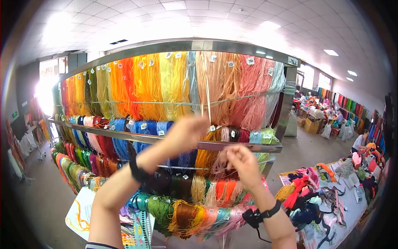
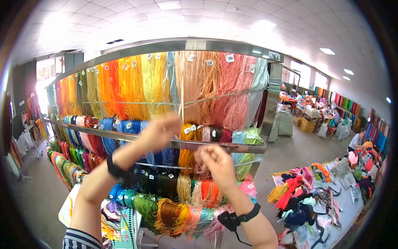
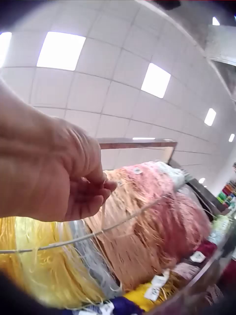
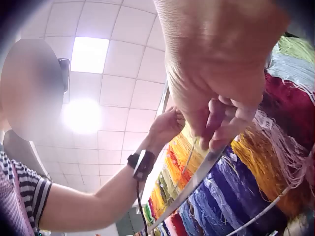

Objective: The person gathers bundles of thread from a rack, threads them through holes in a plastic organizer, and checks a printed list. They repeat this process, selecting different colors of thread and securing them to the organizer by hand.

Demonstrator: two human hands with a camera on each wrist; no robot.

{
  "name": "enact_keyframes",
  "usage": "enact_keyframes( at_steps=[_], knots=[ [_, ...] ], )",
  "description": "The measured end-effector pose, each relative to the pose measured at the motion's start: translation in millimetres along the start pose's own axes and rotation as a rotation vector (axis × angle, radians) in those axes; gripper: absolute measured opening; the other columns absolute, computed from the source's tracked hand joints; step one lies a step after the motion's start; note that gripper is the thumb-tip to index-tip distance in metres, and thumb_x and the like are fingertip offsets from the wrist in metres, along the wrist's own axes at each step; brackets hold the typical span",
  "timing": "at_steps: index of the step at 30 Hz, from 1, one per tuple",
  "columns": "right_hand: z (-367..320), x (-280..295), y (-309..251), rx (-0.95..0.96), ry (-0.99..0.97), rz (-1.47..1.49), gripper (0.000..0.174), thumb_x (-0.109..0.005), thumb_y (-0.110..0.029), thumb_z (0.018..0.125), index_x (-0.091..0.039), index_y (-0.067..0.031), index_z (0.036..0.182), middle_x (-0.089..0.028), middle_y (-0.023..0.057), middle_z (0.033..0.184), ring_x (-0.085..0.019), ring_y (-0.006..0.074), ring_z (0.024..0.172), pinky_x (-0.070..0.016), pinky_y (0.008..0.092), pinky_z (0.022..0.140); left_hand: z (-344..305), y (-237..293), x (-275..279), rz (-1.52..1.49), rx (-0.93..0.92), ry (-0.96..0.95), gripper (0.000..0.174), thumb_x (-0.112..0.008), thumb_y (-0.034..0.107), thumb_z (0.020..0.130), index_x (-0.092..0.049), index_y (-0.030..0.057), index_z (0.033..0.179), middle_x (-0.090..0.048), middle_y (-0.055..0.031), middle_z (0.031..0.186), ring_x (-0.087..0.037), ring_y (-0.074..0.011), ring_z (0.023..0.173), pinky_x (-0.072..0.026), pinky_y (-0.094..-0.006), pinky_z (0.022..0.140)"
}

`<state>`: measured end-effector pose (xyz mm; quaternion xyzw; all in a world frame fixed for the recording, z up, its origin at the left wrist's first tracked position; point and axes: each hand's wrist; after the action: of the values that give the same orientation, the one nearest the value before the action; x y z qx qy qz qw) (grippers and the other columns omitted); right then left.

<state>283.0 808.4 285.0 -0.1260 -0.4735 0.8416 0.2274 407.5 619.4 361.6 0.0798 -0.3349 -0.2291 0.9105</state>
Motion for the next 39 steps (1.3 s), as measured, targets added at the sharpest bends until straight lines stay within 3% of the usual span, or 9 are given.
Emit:
enact_keyframes(
  at_steps=[3, 7, 9, 11, 13, 16, 18, 30, 39],
  knots=[
    [29.2, -16.3, -30.5, -0.020, 0.014, 0.359, 0.035, -0.050, -0.024, 0.099, -0.050, 0.0023, 0.122, -0.061, 0.0156, 0.116, -0.061, 0.0208, 0.105, -0.0536, 0.0288, 0.078, -50.4, 41.8, -21.0, 0.228, -0.140, -0.039, 0.007, -0.057, -0.003, 0.080, -0.056, 0.0008, 0.085, -0.057, -0.0150, 0.076, -0.060, -0.0345, 0.077, -0.0471, -0.0343, 0.065],
    [61.3, -19.2, -41.2, -0.086, -0.202, 0.406, 0.030, -0.053, -0.025, 0.098, -0.054, 0.0000, 0.114, -0.066, 0.0100, 0.099, -0.066, 0.0164, 0.088, -0.0555, 0.0284, 0.075, -61.6, 41.8, -24.0, 0.207, -0.124, -0.041, 0.004, -0.059, 0.002, 0.080, -0.057, 0.0007, 0.083, -0.059, -0.0190, 0.077, -0.060, -0.0358, 0.080, -0.0482, -0.0373, 0.069],
    [69.9, -22.5, -38.2, -0.034, -0.148, 0.334, 0.024, -0.056, -0.023, 0.097, -0.057, -0.0011, 0.107, -0.067, 0.0099, 0.094, -0.067, 0.0147, 0.082, -0.0568, 0.0281, 0.072, -48.3, 31.7, -14.6, 0.008, 0.095, -0.079, 0.010, -0.061, 0.006, 0.083, -0.062, -0.0008, 0.090, -0.065, -0.0143, 0.082, -0.063, -0.0263, 0.080, -0.0488, -0.0330, 0.071],
    [72.0, -23.8, -39.4, 0.013, -0.097, 0.305, 0.022, -0.057, -0.018, 0.096, -0.059, 0.0006, 0.108, -0.068, 0.0103, 0.091, -0.068, 0.0143, 0.079, -0.0563, 0.0233, 0.069, -32.1, 10.4, -10.3, -0.495, 0.293, 0.144, 0.022, -0.063, 0.013, 0.085, -0.067, 0.0033, 0.105, -0.064, -0.0029, 0.081, -0.053, -0.0076, 0.067, -0.0438, -0.0290, 0.059],
    [68.8, -25.8, -44.7, 0.003, -0.077, 0.287, 0.020, -0.056, -0.017, 0.096, -0.059, 0.0000, 0.107, -0.068, 0.0107, 0.092, -0.068, 0.0156, 0.081, -0.0572, 0.0248, 0.070, -9.5, 25.4, 6.7, -0.462, 0.401, 0.242, 0.034, -0.058, 0.032, 0.090, -0.068, 0.0059, 0.110, -0.063, 0.0005, 0.081, -0.046, -0.0028, 0.064, -0.0347, -0.0185, 0.059],
    [64.4, -30.1, -48.3, -0.034, -0.076, 0.331, 0.019, -0.057, -0.017, 0.095, -0.060, -0.0001, 0.105, -0.069, 0.0109, 0.093, -0.069, 0.0168, 0.083, -0.0580, 0.0268, 0.072, 11.5, 30.3, 9.4, -0.571, 0.480, 0.179, 0.031, -0.061, 0.030, 0.091, -0.069, 0.0046, 0.106, -0.063, 0.0008, 0.079, -0.050, -0.0040, 0.067, -0.0376, -0.0191, 0.063],
    [65.5, -28.4, -45.5, 0.013, -0.061, 0.288, 0.018, -0.057, -0.016, 0.095, -0.061, 0.0002, 0.103, -0.069, 0.0110, 0.095, -0.069, 0.0186, 0.085, -0.0587, 0.0291, 0.074, 17.2, 18.8, 5.8, -0.644, 0.382, 0.076, 0.025, -0.063, 0.026, 0.091, -0.070, 0.0035, 0.101, -0.064, 0.0002, 0.080, -0.055, -0.0053, 0.073, -0.0412, -0.0204, 0.068],
    [62.5, -32.0, -51.6, 0.017, -0.033, 0.276, 0.016, -0.060, -0.013, 0.093, -0.062, 0.0002, 0.101, -0.069, 0.0111, 0.095, -0.069, 0.0176, 0.082, -0.0577, 0.0285, 0.073, 12.5, 21.7, 14.0, -0.832, 0.445, 0.119, 0.018, -0.068, 0.017, 0.087, -0.071, 0.0007, 0.092, -0.068, -0.0029, 0.084, -0.059, -0.0080, 0.079, -0.0448, -0.0233, 0.075],
    [68.0, -32.0, -42.2, 0.118, -0.006, 0.241, 0.014, -0.062, -0.010, 0.091, -0.062, -0.0005, 0.100, -0.069, 0.0103, 0.093, -0.069, 0.0170, 0.081, -0.0576, 0.0272, 0.072, 11.7, 18.9, 16.5, -0.798, 0.423, 0.112, 0.018, -0.065, 0.017, 0.089, -0.070, 0.0013, 0.097, -0.070, -0.0045, 0.089, -0.063, -0.0097, 0.084, -0.0461, -0.0230, 0.079]
  ],
)
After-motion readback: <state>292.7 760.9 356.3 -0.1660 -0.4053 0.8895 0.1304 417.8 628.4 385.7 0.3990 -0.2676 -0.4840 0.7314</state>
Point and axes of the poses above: each hand's wrist, its own z-axis towards the middle knuckle, its own x-axis out of the back of the hand, y = z × x
